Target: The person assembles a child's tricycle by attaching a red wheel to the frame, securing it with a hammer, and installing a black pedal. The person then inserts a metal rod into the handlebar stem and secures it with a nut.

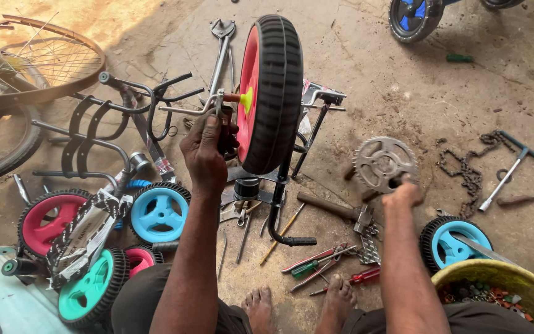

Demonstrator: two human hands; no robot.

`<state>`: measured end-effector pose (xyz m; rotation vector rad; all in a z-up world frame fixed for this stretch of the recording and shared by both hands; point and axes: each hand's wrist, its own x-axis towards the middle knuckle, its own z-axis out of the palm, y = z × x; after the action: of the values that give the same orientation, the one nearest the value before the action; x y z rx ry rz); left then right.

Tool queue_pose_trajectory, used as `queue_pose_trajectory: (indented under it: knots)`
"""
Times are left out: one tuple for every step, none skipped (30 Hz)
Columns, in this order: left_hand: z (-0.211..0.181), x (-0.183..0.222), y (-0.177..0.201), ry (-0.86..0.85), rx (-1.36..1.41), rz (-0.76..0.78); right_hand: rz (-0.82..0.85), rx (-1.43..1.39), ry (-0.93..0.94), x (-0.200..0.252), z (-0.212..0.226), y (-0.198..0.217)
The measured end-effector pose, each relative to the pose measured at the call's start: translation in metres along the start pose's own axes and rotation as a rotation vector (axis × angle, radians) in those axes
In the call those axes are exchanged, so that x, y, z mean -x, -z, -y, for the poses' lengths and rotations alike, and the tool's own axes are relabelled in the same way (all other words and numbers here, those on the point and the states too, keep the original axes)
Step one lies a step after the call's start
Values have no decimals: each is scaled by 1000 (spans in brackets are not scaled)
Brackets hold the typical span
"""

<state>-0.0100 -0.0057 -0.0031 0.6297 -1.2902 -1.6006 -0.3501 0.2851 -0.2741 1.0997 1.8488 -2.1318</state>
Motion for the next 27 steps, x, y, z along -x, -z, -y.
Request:
queue_pose_trajectory:
  knots:
    - [2, 0, 1, -28, -30, 1, -56, 3, 9, -11, 12, 11]
    - [4, 2, 2, -56, -60, 3, -110, 7, 17, -21, 23, 21]
    - [5, 3, 4, -32, -48, 19, -169, 31, 12, -30, 35, 34]
    - [6, 5, 4, -7, -36, 36, -221, 61, 7, -38, 46, 45]
    - [5, 4, 3, 12, -22, 62, -272, 76, -1, -43, 56, 54]
    - [4, 3, 1, -97, -129, 64, -295, 101, -8, -46, 63, 61]
    - [4, 6, 0, -201, -237, 65, -328, 128, -18, -46, 67, 69]
    - [5, 8, -1, -305, -345, 67, -360, 156, -27, -44, 70, 76]
    - [5, 9, -3, -263, -423, 14, -379, 177, -11, -38, 67, 80]
    - [5, 9, -5, -218, -500, -38, -398, 202, 2, -31, 65, 83]
    - [5, 12, -8, -174, -575, -88, -421, 224, 21, -21, 65, 86]
    - [5, 16, -10, -195, -602, -106, -421, 224, 76, -9, 65, 87]
    - [3, 16, -13, -230, -625, -126, -408, 222, 131, 4, 72, 80]
    - [0, 17, -16, -265, -648, -146, -401, 201, 188, 18, 83, 74]
    - [-3, 21, -17, -250, -659, -164, -340, 176, 265, 34, 96, 69]
    - [-5, 25, -17, -234, -669, -182, -263, 146, 343, 52, 111, 64]
    - [-6, 31, -16, -211, -680, -196, -186, 112, 418, 70, 129, 65]
    - [-7, 36, -15, -182, -615, -180, -33, 121, 484, 89, 147, 62]
    - [-9, 40, -13, -154, -547, -156, 119, 120, 547, 108, 167, 63]
    - [-10, 42, -12, -125, -480, -131, 277, 144, 599, 128, 186, 63]
    - [-9, 47, -12, -97, -395, -154, 467, 263, 631, 148, 200, 67]
    - [-6, 49, -11, -67, -312, -178, 656, 383, 659, 167, 210, 71]
    - [-3, 56, -7, -26, -235, -206, 725, 550, 691, 185, 217, 78]
    - [1, 63, -3, -24, -175, -187, 793, 719, 717, 204, 217, 87]
    - [2, 64, -1, -36, -111, -169, 864, 761, 747, 223, 213, 93]
    - [5, 67, -3, -48, -47, -151, 935, 804, 776, 240, 211, 100]
    - [9, 73, -2, 14, 10, -145, 971, 800, 788, 256, 204, 107]
